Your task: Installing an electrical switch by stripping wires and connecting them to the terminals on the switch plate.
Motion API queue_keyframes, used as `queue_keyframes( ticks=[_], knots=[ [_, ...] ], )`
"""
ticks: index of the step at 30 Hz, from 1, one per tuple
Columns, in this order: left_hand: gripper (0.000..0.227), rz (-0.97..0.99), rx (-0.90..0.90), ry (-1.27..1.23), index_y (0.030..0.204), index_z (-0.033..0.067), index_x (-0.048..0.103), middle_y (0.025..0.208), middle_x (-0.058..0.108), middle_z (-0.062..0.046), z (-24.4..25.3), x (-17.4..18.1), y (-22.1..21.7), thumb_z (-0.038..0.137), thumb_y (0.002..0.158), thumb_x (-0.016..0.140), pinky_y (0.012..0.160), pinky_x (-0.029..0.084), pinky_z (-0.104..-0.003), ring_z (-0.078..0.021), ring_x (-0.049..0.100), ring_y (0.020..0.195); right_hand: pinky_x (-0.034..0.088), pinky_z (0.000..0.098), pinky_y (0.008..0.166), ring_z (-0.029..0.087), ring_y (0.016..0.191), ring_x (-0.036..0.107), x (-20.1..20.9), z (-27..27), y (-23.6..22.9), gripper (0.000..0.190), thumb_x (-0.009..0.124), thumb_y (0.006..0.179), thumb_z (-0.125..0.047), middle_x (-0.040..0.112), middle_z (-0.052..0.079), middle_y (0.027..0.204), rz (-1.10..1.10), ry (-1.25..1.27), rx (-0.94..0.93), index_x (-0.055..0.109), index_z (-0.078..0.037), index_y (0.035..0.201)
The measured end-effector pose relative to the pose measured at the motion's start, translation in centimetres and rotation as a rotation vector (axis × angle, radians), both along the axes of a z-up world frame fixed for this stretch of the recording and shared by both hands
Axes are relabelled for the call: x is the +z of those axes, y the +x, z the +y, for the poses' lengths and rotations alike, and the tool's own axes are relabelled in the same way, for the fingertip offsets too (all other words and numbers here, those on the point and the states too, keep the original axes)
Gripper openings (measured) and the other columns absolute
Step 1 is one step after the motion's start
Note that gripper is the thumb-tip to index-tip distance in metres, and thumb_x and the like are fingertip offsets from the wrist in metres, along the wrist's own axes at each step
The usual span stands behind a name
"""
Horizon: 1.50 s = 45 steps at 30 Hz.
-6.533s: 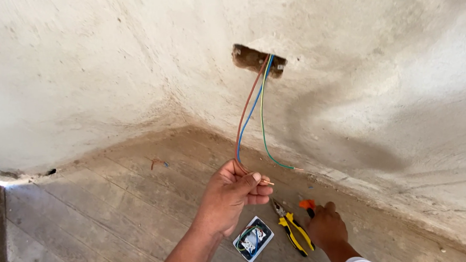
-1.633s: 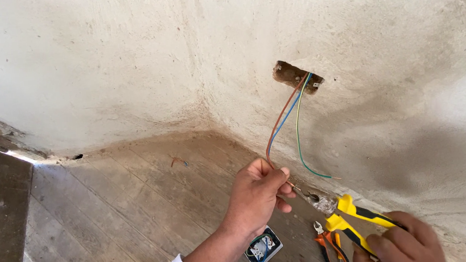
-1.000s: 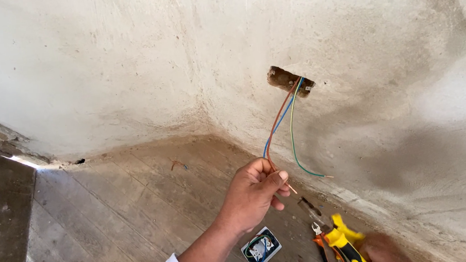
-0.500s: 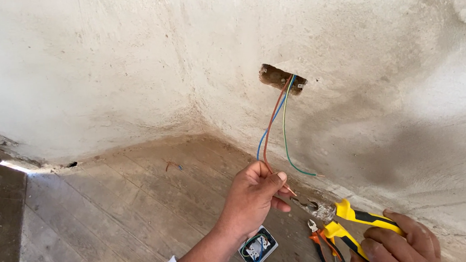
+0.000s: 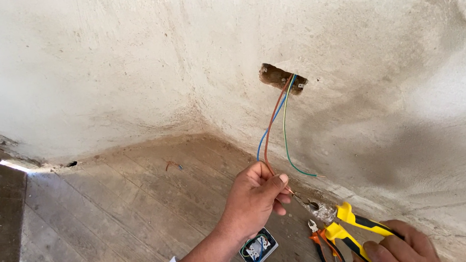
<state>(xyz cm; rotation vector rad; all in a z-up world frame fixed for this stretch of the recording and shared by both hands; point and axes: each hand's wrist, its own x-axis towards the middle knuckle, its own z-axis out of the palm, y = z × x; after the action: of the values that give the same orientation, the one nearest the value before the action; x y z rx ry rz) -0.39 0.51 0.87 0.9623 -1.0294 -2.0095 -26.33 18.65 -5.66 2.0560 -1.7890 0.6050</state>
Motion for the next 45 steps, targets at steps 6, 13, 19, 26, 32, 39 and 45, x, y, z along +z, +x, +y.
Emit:
queue_keyframes(
  ticks=[6,13,19,26,32,39,45],
  knots=[
    [0.013,-0.033,-0.072,-0.063,0.094,0.0027,0.055,0.083,0.068,-0.011,-0.1,0.6,0.6,0.006,0.102,0.065,0.054,0.053,-0.026,-0.0135,0.065,0.066,0.060,0.0230,0.070,0.007,0.081,0.081,-16.4,1.7,-11.7,0.024,0.089,0.078,-0.033,0.092,-0.001,0.101,-1.012,0.997,0.101,0.088,-0.014,0.093],
    [0.011,0.095,-0.074,-0.047,0.099,0.0008,0.056,0.085,0.067,-0.012,-0.2,0.1,0.7,0.006,0.101,0.065,0.052,0.054,-0.027,-0.0146,0.065,0.064,0.056,0.0417,0.091,0.029,0.101,0.074,-17.8,2.0,-12.1,0.037,0.070,0.088,0.005,0.081,0.022,0.112,-1.864,1.212,0.093,0.072,0.008,0.125],
    [0.010,0.132,-0.037,-0.045,0.099,-0.0008,0.058,0.082,0.065,-0.012,-1.0,-0.2,1.3,0.006,0.100,0.066,0.050,0.057,-0.026,-0.0144,0.065,0.062,0.066,0.0456,0.086,0.033,0.093,0.087,-9.0,-0.5,-7.2,0.014,0.084,0.079,-0.003,0.095,0.028,0.102,-1.664,1.075,0.089,0.086,0.006,0.090],
    [0.013,0.121,-0.059,-0.005,0.097,-0.0004,0.058,0.083,0.066,-0.012,-0.4,-0.3,0.8,0.008,0.099,0.067,0.048,0.053,-0.026,-0.0144,0.063,0.058,0.049,0.0294,0.077,0.015,0.085,0.065,-11.9,-4.8,0.3,0.023,0.063,0.089,-0.039,0.073,-0.005,0.092,-0.454,1.313,-0.313,0.069,-0.024,0.104],
    [0.012,0.168,-0.053,0.006,0.099,-0.0018,0.058,0.083,0.067,-0.014,-0.4,-0.3,0.5,0.005,0.098,0.067,0.047,0.053,-0.026,-0.0151,0.064,0.057,0.052,0.0509,0.085,0.039,0.096,0.066,-23.9,-5.4,4.0,0.035,0.063,0.087,-0.035,0.067,0.015,0.115,-0.084,1.114,-0.192,0.068,-0.010,0.110],
    [0.015,0.117,-0.059,0.029,0.100,-0.0029,0.060,0.084,0.071,-0.016,-0.3,-1.5,0.3,0.007,0.095,0.070,0.047,0.053,-0.028,-0.0170,0.064,0.058,0.056,0.0524,0.085,0.038,0.097,0.069,-28.6,-3.0,5.1,0.034,0.053,0.095,-0.033,0.073,0.015,0.111,-0.198,1.173,-0.309,0.068,-0.009,0.114],
    [0.014,0.151,-0.077,0.050,0.098,-0.0029,0.060,0.087,0.072,-0.017,-0.3,-1.7,0.1,0.007,0.095,0.070,0.047,0.054,-0.029,-0.0177,0.065,0.058,0.059,0.0476,0.087,0.035,0.108,0.068,-30.1,-2.0,3.9,0.043,0.056,0.092,-0.039,0.068,0.008,0.126,-0.060,1.094,-0.548,0.062,-0.022,0.130]
  ],
)
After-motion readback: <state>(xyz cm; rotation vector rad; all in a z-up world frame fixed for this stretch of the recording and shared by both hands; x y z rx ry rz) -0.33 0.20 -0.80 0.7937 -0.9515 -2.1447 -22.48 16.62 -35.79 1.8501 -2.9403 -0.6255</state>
